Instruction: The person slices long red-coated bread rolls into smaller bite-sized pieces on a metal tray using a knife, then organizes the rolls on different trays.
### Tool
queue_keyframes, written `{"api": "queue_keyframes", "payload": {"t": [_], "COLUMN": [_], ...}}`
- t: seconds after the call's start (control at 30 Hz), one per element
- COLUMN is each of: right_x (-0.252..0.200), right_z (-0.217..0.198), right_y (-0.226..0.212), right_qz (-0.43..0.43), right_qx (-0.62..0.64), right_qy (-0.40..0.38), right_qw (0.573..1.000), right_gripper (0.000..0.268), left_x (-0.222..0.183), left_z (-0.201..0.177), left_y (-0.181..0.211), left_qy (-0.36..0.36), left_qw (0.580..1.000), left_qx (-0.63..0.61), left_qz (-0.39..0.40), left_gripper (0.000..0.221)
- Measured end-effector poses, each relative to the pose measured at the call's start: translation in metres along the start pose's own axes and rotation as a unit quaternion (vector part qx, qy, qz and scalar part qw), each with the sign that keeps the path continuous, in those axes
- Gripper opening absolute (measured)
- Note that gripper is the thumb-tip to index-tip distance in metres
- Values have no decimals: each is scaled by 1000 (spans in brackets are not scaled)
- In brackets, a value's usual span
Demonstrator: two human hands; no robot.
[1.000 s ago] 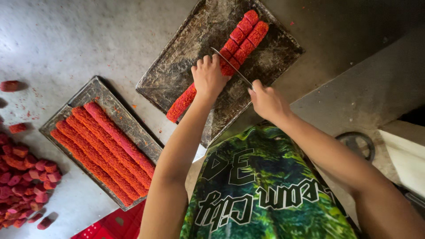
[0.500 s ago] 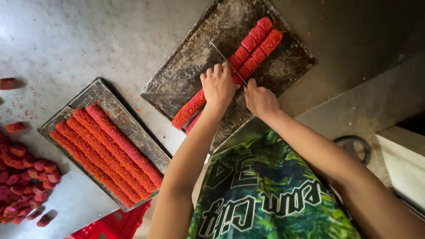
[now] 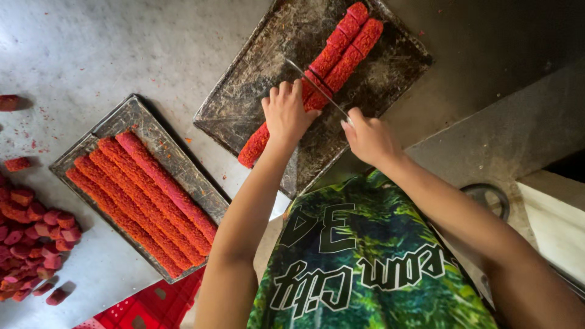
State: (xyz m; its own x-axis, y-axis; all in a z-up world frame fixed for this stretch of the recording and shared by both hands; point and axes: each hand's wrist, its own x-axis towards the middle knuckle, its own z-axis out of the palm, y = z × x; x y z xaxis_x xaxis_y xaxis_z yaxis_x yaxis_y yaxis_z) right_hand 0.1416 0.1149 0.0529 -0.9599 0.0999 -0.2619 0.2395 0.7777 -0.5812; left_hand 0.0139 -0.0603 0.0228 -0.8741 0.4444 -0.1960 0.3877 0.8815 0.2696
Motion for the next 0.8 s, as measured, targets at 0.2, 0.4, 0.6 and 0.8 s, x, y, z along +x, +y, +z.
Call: {"api": "queue_keyframes", "payload": {"t": [0.2,0.4,0.6,0.8], "right_x": [-11,-13,32,45], "right_z": [-1,-13,5,53], "right_y": [-5,-8,-9,6], "right_qz": [40,73,51,50], "right_qx": [15,19,-37,-10], "right_qy": [-67,-101,-145,-78], "right_qw": [997,992,987,996], "right_gripper": [21,22,20,22], "left_x": [2,7,9,12], "left_z": [0,12,25,25], "left_y": [2,2,0,-3], "left_qy": [-4,-43,-23,4], "left_qw": [999,999,999,1000], "left_qx": [31,28,40,22], "left_qz": [6,-5,11,12], "left_gripper": [86,77,73,68]}}
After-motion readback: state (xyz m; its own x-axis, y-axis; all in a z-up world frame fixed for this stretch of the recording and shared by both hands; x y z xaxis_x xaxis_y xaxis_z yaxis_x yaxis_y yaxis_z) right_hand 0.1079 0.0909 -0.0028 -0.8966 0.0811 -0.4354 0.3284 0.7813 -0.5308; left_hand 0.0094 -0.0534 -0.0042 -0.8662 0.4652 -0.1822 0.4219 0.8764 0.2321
